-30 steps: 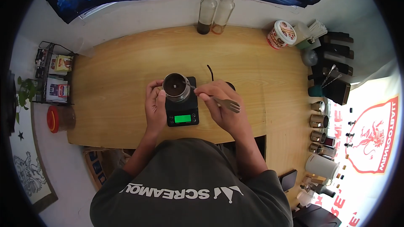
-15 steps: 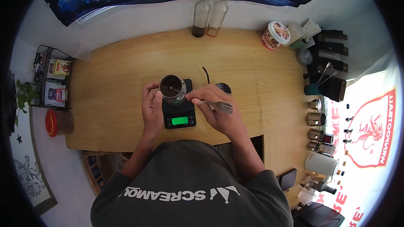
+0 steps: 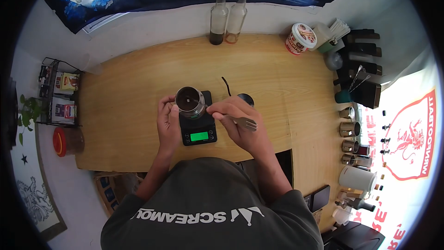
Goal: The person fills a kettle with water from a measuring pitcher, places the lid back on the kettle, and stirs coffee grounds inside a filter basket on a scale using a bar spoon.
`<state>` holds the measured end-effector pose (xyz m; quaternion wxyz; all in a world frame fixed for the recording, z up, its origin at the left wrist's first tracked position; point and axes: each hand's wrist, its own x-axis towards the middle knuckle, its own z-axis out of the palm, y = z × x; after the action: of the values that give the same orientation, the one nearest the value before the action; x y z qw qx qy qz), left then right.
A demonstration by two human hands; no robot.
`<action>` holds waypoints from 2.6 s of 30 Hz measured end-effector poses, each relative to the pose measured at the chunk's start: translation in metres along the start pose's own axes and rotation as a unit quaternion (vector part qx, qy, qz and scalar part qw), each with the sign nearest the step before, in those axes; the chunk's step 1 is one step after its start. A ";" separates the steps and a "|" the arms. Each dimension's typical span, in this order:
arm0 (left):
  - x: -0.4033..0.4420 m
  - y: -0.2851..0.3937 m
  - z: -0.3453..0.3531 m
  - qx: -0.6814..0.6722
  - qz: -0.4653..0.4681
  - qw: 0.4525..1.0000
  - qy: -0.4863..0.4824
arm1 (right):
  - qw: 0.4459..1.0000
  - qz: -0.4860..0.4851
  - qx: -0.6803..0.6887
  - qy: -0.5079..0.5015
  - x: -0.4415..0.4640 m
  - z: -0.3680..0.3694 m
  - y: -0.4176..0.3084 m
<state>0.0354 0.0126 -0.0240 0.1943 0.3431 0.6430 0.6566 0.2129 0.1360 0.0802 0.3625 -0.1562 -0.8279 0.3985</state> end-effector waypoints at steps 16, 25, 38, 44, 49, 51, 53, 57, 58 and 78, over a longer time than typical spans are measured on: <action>-0.001 -0.001 0.000 -0.021 -0.004 1.000 -0.003 | 0.998 -0.028 -0.050 0.001 0.010 -0.011 -0.004; -0.001 0.000 -0.001 -0.002 -0.002 1.000 -0.007 | 1.000 -0.012 -0.010 -0.025 0.004 -0.007 -0.005; -0.002 -0.001 0.000 -0.002 -0.004 1.000 -0.002 | 0.999 0.003 -0.031 -0.013 0.005 -0.009 -0.008; -0.002 -0.003 0.001 -0.003 0.006 1.000 0.000 | 0.998 0.012 -0.061 -0.019 0.009 -0.007 -0.008; -0.002 -0.001 0.002 -0.017 0.001 1.000 0.005 | 0.999 0.009 -0.024 -0.035 0.007 -0.008 -0.010; -0.002 -0.003 0.001 -0.027 0.007 1.000 0.005 | 0.998 0.016 -0.061 -0.010 0.008 -0.010 -0.014; -0.002 -0.004 0.001 -0.024 0.002 1.000 0.006 | 0.998 0.009 -0.065 -0.008 0.010 -0.007 -0.012; -0.002 -0.001 0.003 -0.029 -0.001 1.000 0.008 | 0.998 0.006 -0.041 -0.046 0.009 -0.003 -0.015; -0.002 0.000 0.003 -0.034 -0.003 0.999 0.006 | 0.998 0.006 -0.041 -0.045 0.008 -0.003 -0.016; -0.002 0.001 0.002 -0.027 -0.001 1.000 -0.001 | 0.998 0.010 -0.052 -0.019 0.007 -0.009 -0.013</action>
<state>0.0380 0.0129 -0.0235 0.2047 0.3377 0.6250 0.6734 0.2152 0.1366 0.0970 0.3341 -0.1753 -0.8526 0.3615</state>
